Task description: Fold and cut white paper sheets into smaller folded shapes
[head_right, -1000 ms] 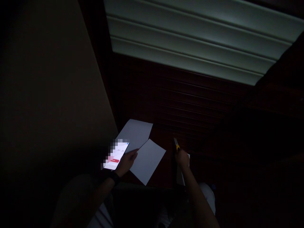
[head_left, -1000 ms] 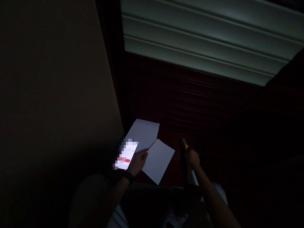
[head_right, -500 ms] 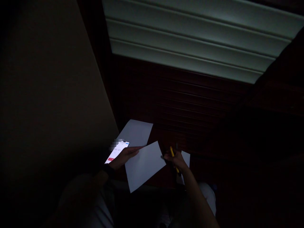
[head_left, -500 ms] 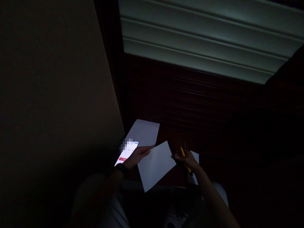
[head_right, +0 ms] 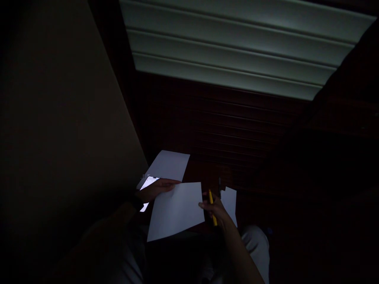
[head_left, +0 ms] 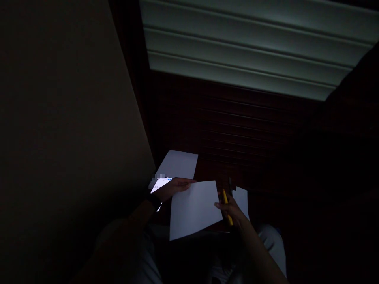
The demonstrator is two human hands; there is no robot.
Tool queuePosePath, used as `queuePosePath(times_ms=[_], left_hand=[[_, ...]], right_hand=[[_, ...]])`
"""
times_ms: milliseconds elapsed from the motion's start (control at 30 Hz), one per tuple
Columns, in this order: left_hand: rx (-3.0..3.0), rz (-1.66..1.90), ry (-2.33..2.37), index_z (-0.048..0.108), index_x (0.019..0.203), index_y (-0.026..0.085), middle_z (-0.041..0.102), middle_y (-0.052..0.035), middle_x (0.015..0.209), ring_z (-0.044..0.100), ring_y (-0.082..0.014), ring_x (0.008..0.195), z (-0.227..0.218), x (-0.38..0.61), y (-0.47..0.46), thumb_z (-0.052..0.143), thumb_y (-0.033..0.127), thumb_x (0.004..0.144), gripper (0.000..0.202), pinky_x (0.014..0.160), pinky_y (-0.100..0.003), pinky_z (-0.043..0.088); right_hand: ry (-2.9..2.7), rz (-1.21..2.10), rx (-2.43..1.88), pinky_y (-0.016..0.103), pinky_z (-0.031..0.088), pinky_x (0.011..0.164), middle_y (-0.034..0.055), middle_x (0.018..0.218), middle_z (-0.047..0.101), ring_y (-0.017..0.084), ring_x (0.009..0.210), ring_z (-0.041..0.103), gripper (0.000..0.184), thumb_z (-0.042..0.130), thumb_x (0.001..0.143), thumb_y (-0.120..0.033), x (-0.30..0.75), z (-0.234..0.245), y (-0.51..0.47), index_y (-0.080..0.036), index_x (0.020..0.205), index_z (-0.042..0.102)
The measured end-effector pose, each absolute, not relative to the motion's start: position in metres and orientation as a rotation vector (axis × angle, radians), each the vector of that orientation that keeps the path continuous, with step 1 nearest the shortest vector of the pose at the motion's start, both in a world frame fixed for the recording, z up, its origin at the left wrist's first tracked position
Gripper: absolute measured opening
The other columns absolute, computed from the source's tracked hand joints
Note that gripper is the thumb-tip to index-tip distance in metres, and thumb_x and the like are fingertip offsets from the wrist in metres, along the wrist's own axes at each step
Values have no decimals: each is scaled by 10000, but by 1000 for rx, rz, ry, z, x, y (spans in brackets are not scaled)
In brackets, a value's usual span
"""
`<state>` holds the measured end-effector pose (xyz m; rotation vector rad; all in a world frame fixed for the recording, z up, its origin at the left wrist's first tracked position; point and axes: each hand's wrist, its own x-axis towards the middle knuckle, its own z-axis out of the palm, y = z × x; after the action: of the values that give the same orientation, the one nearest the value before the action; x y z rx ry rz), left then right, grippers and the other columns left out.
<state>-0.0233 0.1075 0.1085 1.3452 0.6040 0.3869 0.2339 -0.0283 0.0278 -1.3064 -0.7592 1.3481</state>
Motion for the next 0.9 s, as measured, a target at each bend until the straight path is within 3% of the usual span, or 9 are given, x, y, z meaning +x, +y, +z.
queuePosePath(times_ms=[233,333,500,600,767,900], left_hand=[[1095,702,715,505,1227,193,627,-109,1103,616,-225,949,100,-18,107,606,402,772,511,778,-348,500],[965,709,786,491,1220,191,619,-129,1095,629,-240,930,77,-18,91,622,434,752,544,751,-375,526],[912,785,892,468,1214,152,597,-159,1101,655,-241,842,36,-17,61,711,326,696,597,771,-438,543],[905,873,914,481,1190,134,592,-155,1110,639,-244,904,23,-16,58,709,282,706,555,830,-440,529],[940,973,887,488,1193,160,590,-131,1130,629,-234,938,19,-15,62,656,319,756,494,858,-454,519],[941,1006,948,477,1175,141,595,-134,1098,641,-221,905,19,-13,59,655,332,757,493,842,-435,532]], right_hand=[[-588,1090,-1313,162,248,310,-93,591,459,33,357,333,536,788,557,-325,242,24,-29,-221,996,500],[-532,1012,-1316,167,256,327,-91,581,457,40,368,342,523,785,561,-343,244,22,-28,-223,982,499],[-536,855,-1376,196,317,377,-80,575,481,71,411,399,484,773,558,-377,237,23,-25,-212,935,517],[-640,855,-1427,215,363,422,-56,606,513,100,473,449,451,762,567,-363,233,24,-26,-192,919,538],[-750,863,-1513,239,411,473,-19,684,564,139,552,504,512,750,570,-330,230,22,-32,-174,1011,542],[-785,923,-1517,235,388,415,-11,751,589,121,475,484,659,753,564,-352,227,21,-37,-208,1149,486]])
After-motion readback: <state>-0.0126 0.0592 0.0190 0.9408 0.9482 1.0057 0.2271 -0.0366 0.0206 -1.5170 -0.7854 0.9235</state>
